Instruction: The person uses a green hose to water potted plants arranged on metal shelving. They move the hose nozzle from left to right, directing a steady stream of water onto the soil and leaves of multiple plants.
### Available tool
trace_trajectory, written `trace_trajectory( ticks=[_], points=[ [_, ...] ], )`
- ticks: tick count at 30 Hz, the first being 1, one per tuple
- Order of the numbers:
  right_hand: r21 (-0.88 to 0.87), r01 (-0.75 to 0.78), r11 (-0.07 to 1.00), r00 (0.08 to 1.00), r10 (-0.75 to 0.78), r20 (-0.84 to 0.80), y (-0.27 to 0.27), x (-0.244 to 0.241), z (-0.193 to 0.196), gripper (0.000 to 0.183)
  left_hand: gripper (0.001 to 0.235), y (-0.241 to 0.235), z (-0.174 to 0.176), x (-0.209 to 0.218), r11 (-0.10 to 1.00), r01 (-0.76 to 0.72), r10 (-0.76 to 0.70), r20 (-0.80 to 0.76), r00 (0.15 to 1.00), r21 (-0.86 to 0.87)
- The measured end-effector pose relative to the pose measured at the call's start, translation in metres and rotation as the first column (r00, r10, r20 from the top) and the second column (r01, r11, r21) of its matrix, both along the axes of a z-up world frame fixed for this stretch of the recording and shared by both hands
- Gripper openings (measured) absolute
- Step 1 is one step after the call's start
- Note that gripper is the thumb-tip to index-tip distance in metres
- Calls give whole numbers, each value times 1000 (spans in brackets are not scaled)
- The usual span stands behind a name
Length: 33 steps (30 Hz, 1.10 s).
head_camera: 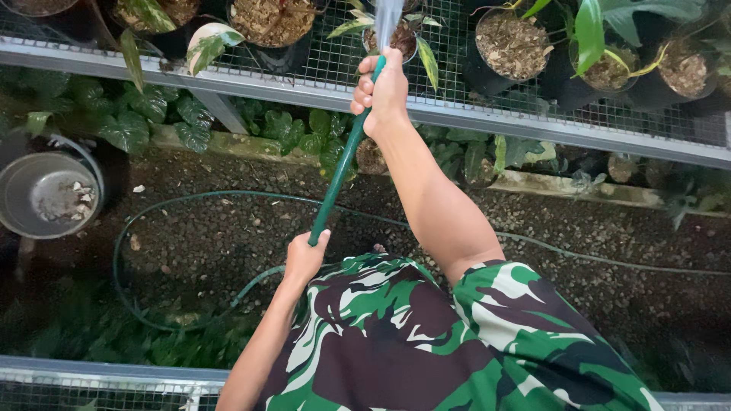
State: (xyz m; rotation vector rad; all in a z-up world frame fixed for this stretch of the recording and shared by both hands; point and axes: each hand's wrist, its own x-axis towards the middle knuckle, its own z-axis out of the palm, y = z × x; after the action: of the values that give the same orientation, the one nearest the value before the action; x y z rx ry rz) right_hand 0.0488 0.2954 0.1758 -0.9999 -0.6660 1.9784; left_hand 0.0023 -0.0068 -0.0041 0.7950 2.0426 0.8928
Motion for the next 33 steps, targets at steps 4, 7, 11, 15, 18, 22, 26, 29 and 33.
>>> trace_trajectory(
  ticks=[4,7,11,15,18,22,26,29,33],
  points=[
    [2,7,1000,1000,-8,5,-1,4,-2,44,46,-2,-2,0,1000,12,-13,3,1000,17],
    [-5,21,1000,1000,-21,7,-2,6,-3,43,48,-2,-3,1,1000,21,-21,-8,1000,2],
    [-4,17,1000,1000,-17,4,-4,6,-3,44,47,-3,-3,2,1000,20,-20,2,1000,-2],
    [-12,19,1000,1000,-19,15,-8,2,-4,45,47,-6,-3,2,1000,9,-9,15,1000,-8],
    [-2,-6,1000,1000,6,4,-10,-2,-6,45,47,-9,-3,1,1000,4,-4,28,1000,-17],
    [-26,1,1000,1000,0,24,-9,-4,-9,44,47,-10,-5,0,1000,9,-9,15,1000,-6],
    [-35,13,999,1000,-13,22,-7,2,-13,44,45,-12,-6,0,1000,6,-6,26,1000,-15],
    [-38,26,999,999,-25,20,-6,4,-16,44,46,-12,-3,0,999,10,-8,44,999,-31],
    [-56,35,998,999,-34,11,-6,7,-17,43,41,-7,20,-3,997,62,-59,60,996,-53]
  ],
)
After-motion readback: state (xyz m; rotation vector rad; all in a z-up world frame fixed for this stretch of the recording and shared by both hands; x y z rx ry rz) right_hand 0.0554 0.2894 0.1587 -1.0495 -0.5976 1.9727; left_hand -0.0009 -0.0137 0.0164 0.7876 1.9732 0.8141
